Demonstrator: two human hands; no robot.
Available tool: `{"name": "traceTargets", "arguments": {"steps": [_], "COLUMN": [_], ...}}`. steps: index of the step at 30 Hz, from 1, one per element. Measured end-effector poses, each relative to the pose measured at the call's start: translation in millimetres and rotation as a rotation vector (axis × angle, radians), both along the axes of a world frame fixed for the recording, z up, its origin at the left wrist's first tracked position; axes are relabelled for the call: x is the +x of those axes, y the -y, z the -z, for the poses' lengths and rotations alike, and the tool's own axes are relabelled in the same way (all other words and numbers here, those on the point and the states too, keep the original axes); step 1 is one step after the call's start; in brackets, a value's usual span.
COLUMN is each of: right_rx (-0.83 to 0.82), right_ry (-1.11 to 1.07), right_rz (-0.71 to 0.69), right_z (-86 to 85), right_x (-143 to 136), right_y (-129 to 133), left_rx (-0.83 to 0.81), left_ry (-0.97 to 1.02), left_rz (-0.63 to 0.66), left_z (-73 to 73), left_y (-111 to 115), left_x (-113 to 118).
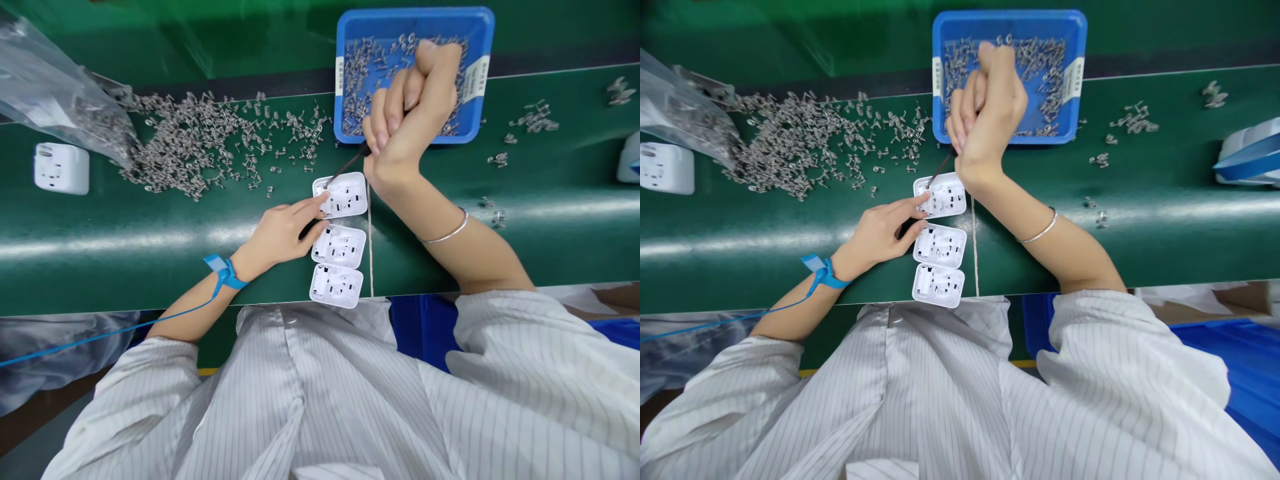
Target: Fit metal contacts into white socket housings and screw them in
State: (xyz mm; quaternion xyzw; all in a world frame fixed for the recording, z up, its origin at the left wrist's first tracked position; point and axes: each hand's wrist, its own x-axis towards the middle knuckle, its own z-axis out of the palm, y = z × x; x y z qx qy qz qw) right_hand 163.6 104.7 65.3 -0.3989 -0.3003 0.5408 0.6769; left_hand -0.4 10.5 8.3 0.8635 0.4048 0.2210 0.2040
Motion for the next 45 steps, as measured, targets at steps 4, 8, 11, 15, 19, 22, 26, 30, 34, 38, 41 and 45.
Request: {"name": "traceTargets", "arguments": {"steps": [4, 8, 11, 15, 19, 22, 26, 30, 34, 38, 41, 45], "right_rx": [-0.034, -0.022, 0.018, 0.03, 0.005, -0.007, 0.085, 0.154, 0.309, 0.301, 0.309, 0.307], "right_ry": [-0.005, -0.016, -0.05, -0.059, 0.069, 0.143, 0.164, 0.182, 0.074, 0.044, 0.022, 0.015], "right_rz": [-0.006, -0.133, 0.007, 0.126, 0.01, -0.163, -0.214, -0.259, -0.276, -0.27, -0.317, -0.406], "right_z": [5.2, 12.2, 14.6, 9.4, -1.0, -1.2, 14.0, 25.5, 21.2, 16.7, 17.0, 19.2], "right_x": [8.1, 15.2, 12.3, 4.0, 6.9, 14.7, 14.6, 8.6, 9.1, 11.7, 14.8, 14.1], "right_y": [-3.6, -9.6, -13.3, -11.4, -3.0, -0.1, 0.3, -3.8, -14.2, -21.9, -22.8, -22.9], "left_rx": [0.001, 0.013, 0.0, -0.005, 0.016, 0.012, 0.026, 0.019, 0.011, 0.01, -0.016, -0.024], "left_ry": [0.006, -0.005, -0.02, -0.028, -0.023, -0.016, 0.0, -0.014, -0.011, 0.01, -0.01, -0.019], "left_rz": [-0.003, -0.01, -0.021, -0.029, -0.018, -0.012, -0.002, -0.005, -0.001, 0.008, 0.003, 0.003], "left_z": [0.3, 0.7, 1.5, 3.0, 3.2, 2.5, 1.8, 2.1, 1.9, 0.5, -0.4, -0.8], "left_y": [-0.7, -0.6, -0.4, -0.4, -0.7, -1.2, -1.4, -0.9, -0.4, -0.5, -0.6, -0.5], "left_x": [-0.9, -1.3, -1.3, -1.1, -1.0, -1.2, -1.4, -1.4, -1.5, -1.1, -0.7, -1.0]}}
